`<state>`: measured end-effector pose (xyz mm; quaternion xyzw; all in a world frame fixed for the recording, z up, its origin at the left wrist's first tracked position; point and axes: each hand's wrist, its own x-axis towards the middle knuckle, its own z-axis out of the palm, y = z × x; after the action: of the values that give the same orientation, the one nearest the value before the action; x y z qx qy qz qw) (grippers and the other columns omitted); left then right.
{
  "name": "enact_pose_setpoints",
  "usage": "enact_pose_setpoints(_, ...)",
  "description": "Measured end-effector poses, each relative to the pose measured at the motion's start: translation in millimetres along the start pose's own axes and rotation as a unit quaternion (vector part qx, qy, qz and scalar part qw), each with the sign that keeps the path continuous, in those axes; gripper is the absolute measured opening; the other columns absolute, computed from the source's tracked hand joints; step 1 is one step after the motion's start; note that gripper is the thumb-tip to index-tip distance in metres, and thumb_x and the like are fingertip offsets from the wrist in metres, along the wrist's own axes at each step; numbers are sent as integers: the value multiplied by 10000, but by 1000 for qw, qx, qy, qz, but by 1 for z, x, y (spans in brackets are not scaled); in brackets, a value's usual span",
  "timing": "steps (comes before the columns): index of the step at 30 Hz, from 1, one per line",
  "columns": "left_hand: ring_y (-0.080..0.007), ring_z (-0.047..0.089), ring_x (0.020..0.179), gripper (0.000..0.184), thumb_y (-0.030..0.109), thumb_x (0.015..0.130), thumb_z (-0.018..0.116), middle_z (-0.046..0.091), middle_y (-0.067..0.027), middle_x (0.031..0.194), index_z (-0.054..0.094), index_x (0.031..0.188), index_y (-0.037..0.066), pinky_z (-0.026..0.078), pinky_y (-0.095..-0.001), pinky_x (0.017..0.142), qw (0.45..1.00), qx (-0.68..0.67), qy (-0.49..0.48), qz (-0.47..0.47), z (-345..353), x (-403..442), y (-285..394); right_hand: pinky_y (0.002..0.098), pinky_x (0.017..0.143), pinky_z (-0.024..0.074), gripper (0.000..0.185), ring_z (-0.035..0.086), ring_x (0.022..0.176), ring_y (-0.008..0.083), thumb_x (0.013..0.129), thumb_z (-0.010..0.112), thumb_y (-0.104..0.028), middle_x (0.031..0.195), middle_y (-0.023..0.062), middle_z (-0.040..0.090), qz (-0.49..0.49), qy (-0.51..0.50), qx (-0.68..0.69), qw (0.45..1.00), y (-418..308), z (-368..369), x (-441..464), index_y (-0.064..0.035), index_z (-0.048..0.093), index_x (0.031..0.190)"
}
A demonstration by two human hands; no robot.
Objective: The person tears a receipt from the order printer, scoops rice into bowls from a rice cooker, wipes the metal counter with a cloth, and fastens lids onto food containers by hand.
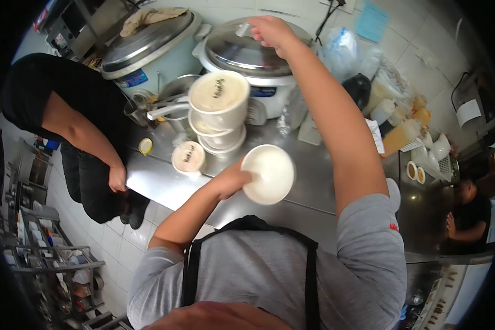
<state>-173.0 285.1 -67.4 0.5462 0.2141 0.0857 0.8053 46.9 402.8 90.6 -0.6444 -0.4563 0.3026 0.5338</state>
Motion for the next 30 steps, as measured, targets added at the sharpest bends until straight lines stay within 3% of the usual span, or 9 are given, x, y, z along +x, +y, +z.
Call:
enact_pose_setpoints(2,-208,514,971,619,-1,636,425,477,-130,1117,308,1243,8,440,-314,801,997,-36,19,64,-33,-41,25,275,719,397,429,491,818,159,769,541,-325,963,85,542,38,31,-9,999,4,20,38,-23,493,1070)
enact_pose_setpoints(4,-204,448,1071,659,-5,619,441,468,-115,1141,289,1260,9,337,-310,923,989,-134,37,53,-73,-74,35,333,741,405,480,493,882,226,749,554,-319,1013,128,524,68,38,-51,996,15,36,73,-5,478,1102)
enact_pose_setpoints(13,-223,476,1029,640,16,611,483,465,-131,1136,313,1227,-25,381,-307,877,949,-215,208,97,-233,-178,17,321,821,371,437,478,959,246,733,577,-121,1080,162,496,74,286,1,955,19,69,115,25,442,1123)
enact_pose_setpoints(16,-226,471,1032,631,10,604,470,461,-132,1134,320,1215,-34,374,-302,881,940,-228,227,115,-262,-190,22,300,817,376,443,478,961,232,734,566,-97,1057,150,511,-24,319,-26,947,11,71,143,-4,431,1145)
enact_pose_setpoints(20,-232,469,1033,608,18,618,476,464,-137,1127,328,1205,-37,373,-312,880,932,-259,219,128,-285,-184,25,317,663,445,394,547,791,209,770,540,-154,934,137,558,-86,262,10,961,-47,129,170,-19,448,1129)
enact_pose_setpoints(22,-236,470,1031,594,25,627,481,470,-137,1117,335,1199,-36,374,-321,881,925,-281,212,145,-289,-175,26,319,477,430,414,534,601,210,694,527,-94,763,120,569,-43,127,17,991,-47,148,213,-85,472,1105)
enact_pose_setpoints(26,-243,483,1016,584,37,637,488,483,-139,1100,338,1197,-39,384,-333,872,911,-308,220,162,-292,-167,25,336,486,439,333,544,634,200,702,513,-84,778,123,575,-135,140,15,981,-58,223,251,-10,501,1026)
enact_pose_setpoints(28,-243,490,1007,588,49,636,499,488,-139,1094,340,1196,-41,390,-335,868,907,-313,233,158,-295,-167,21,341,537,458,364,556,681,217,706,516,-94,833,153,572,-115,17,14,993,-58,243,259,16,478,1051)
enact_pose_setpoints(30,-249,519,967,590,109,638,544,509,-144,1069,362,1179,-44,422,-337,829,901,-334,226,161,-298,-167,16,343,625,467,372,562,721,244,721,507,-108,864,172,570,-161,56,-135,976,-40,261,285,29,464,1064)
